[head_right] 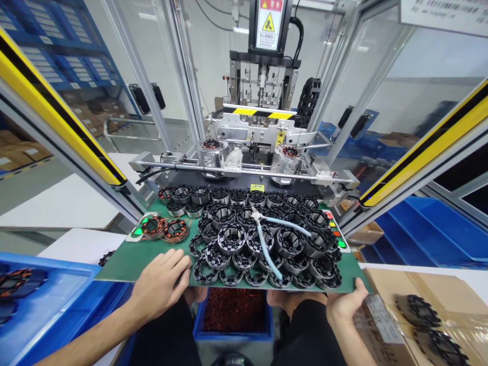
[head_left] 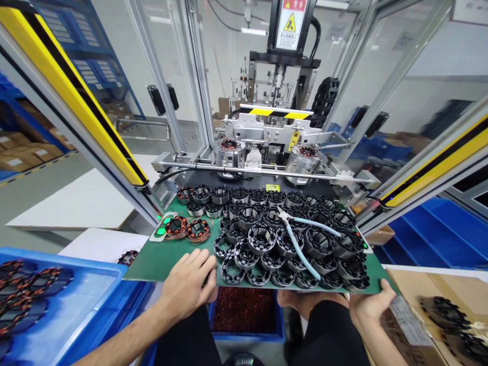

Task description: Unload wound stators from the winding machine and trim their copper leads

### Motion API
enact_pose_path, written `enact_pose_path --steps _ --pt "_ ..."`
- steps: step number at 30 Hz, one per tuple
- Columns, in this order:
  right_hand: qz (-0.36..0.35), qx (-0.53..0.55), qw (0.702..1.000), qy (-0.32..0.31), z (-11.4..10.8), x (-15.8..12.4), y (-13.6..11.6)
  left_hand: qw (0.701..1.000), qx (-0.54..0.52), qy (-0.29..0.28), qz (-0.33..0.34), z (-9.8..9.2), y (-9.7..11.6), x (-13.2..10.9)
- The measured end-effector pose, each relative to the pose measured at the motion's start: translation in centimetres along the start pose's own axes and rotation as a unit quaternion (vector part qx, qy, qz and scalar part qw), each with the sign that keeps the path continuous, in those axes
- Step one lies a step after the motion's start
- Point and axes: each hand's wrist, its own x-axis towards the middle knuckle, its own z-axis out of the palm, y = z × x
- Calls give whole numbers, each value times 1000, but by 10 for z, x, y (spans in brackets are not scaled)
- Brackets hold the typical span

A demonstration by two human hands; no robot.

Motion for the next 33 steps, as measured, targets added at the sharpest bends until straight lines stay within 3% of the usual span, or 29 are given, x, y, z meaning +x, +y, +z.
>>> enact_pose_path --steps 33 --pt "-13 14 1000 9 0 2 1 1000 -6 5 2 1 -1 0"
